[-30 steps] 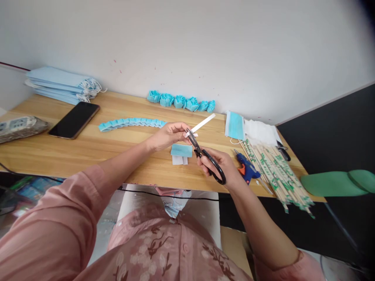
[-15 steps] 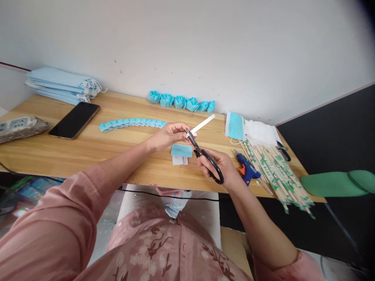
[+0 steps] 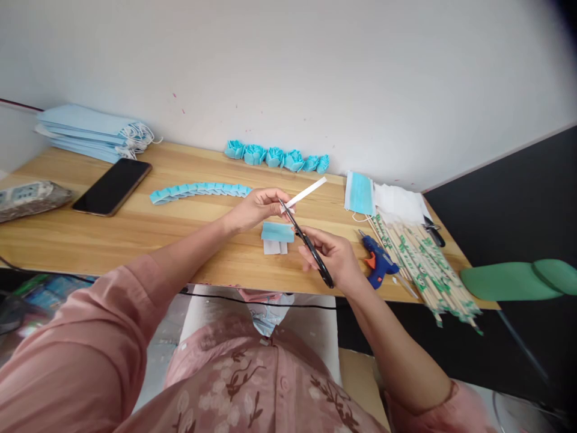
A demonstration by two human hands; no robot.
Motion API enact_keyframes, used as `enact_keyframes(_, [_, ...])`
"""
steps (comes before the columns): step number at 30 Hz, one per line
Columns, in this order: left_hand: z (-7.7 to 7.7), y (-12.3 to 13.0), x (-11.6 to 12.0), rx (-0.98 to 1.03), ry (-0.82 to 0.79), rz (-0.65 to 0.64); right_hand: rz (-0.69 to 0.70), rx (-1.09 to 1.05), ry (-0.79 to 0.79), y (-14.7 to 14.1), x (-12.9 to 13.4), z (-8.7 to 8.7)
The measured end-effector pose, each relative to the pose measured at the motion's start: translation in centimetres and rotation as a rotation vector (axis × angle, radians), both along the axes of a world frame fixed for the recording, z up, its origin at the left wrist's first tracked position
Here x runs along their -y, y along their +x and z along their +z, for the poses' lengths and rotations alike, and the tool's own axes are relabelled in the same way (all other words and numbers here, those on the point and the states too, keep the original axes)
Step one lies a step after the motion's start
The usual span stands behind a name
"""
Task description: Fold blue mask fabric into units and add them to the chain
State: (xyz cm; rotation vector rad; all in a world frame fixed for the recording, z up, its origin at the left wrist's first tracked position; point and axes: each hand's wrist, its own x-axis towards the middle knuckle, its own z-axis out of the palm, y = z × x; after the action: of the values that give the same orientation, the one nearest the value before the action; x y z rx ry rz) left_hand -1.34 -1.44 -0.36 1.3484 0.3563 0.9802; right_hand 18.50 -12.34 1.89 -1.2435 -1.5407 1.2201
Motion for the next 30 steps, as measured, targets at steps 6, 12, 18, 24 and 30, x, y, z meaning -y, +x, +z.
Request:
enact_keyframes(6, [0.1, 0.1, 0.0, -0.05, -0.023, 0.027, 0.078, 0.167, 0.109, -0.6, 0.5, 0.8])
enact_keyframes(12, [0.2, 0.1, 0.0, -0.047, -0.024, 0.062, 0.259, 0.224, 0.06, -0.8, 1.4, 1.2])
enact_keyframes(18, [0.3, 0.2, 0.0, 0.019, -0.069, 0.067, 0.284, 0.031, -0.042, 0.6, 1.0, 1.4])
enact_keyframes(24, [0.1, 0.3, 0.1, 0.034, -0.066, 0.039, 0.185, -0.006, -0.051, 1.0, -0.5, 2.0])
enact_keyframes(30, [0.2, 0.3, 0.3, 0.024, -0.075, 0.009, 0.184, -0.023, -0.039, 0.2, -1.5, 2.1])
